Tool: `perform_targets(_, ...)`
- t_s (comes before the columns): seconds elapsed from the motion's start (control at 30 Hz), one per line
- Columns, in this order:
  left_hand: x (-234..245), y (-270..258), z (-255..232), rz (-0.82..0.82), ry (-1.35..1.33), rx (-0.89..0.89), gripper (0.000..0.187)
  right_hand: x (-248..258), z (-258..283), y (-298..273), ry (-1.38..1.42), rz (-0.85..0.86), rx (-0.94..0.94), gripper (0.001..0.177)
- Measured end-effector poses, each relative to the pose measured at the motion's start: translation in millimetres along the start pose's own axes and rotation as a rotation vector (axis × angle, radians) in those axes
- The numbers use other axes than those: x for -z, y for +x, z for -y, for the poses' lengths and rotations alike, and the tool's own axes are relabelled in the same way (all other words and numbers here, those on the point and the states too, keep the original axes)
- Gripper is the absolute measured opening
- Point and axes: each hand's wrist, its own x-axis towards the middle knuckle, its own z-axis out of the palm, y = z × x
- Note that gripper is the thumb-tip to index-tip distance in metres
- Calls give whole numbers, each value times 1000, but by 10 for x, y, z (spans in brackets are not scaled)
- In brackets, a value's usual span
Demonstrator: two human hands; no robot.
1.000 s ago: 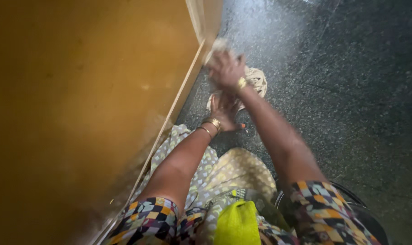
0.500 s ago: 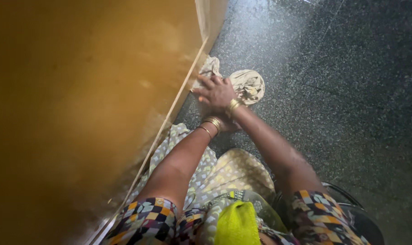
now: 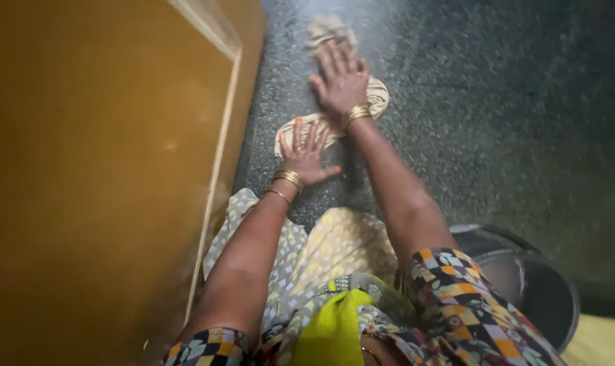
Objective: The person mops the floor with a cloth, wrings the cloth in a bucket of water, and wipes the surface of a wooden partition by hand.
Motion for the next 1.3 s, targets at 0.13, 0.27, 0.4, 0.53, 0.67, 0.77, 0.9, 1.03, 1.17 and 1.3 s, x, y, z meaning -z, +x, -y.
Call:
perform_targets(0.13,263,-32,-61,-10,-44,-26,115,97,-445,-377,31,-100,-403,68)
perform_targets(0.27,328,-113,-123,52,-50,-13,111,-138,-364,-1174,99,-294,-867,65)
perform_targets(0.4,377,-100,-89,86,-45,-36,108,-380,194,-1701,140,-240,-933,72)
perform_targets(0.53,191,115,-29,29,38,-66,96,-465,419,-1698,103,-272,-735,81)
perform_targets(0.67,-100,90,99,-68,76,-90,84,-516,418,-1664,85,-321,-592,82)
perform_targets(0.77,-152,122,83,-117,46,-93,81,-548,354,-1572,121,-249,-586,82)
perform_targets(0.9,-2,125,20,-12,23,-44,89,-501,309,-1522,101,-168,-563,84)
perform_targets(1.03,18,176,-24,19,28,11,93,-375,222,-1458,107,-88,-538,85)
perform_targets(1.17,-14,245,36,-49,108,-5,100,-394,141,-1343,101,-121,-489,84)
perform_targets(1.3,116,271,-51,-27,57,67,110,-523,-122,-1022,-12,-371,-347,75)
